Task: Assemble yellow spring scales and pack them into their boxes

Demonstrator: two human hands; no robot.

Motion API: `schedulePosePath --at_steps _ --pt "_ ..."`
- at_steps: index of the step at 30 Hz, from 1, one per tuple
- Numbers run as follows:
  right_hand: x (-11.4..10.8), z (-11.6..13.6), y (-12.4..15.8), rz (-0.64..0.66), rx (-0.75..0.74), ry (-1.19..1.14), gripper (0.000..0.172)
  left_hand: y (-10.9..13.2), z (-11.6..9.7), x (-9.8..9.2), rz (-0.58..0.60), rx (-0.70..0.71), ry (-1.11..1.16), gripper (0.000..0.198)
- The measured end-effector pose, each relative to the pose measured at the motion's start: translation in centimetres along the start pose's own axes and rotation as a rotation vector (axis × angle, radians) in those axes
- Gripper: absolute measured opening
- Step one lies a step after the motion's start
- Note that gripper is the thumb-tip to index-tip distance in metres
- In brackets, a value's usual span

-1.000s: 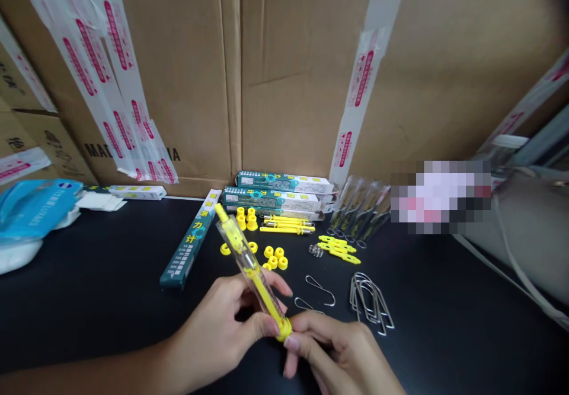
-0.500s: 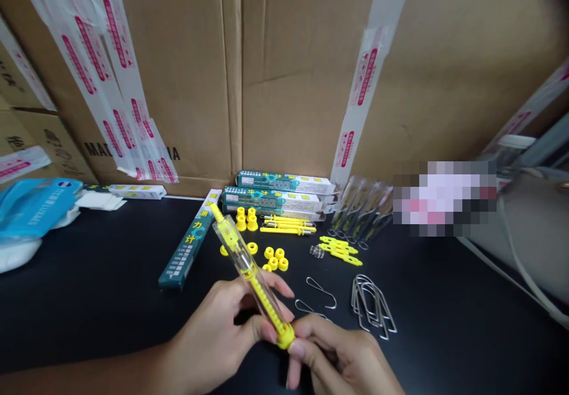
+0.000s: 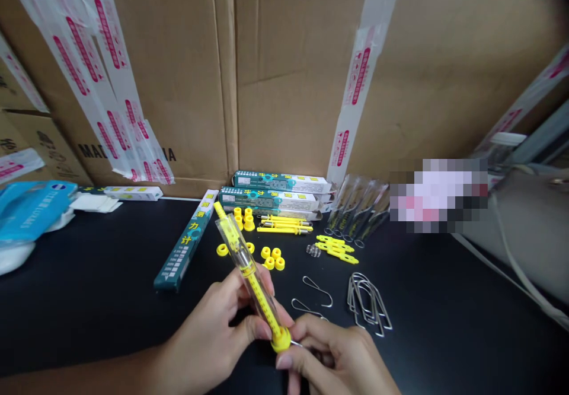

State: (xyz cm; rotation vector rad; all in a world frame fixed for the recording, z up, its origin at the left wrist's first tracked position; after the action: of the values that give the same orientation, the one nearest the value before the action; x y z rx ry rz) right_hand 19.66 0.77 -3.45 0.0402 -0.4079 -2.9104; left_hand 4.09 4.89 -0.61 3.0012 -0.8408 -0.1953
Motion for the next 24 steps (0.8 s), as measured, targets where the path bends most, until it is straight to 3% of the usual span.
schedulePosePath --at_steps 12,18,24 --pt "-0.16 -0.53 -0.46 0.103 -0.072 0.146 0.017 -0.05 -0.27 -0.06 0.014 -0.006 -0.169 0.011" --pt "0.3 -0.44 -0.46 0.166 -0.051 0.096 0.018 0.28 -0.22 -0.02 0.029 0.074 -0.278 0.004" --pt "0.57 -0.12 -0.06 0.219 -0.039 0.014 0.018 0.27 -0.05 0.12 0.066 0.08 -0.256 0.008"
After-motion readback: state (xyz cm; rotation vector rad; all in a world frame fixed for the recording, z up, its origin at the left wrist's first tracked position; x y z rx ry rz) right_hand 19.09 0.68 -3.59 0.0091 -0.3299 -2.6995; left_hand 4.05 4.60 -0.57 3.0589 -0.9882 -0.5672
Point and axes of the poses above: each hand's wrist, its own y-axis away from the middle knuckle, its own x-axis out of the palm, z = x × y, the point moved 5 cm from there along -y, towards the middle knuckle, and after that the axes turned 11 degrees about -y, right-handed, at the moved point
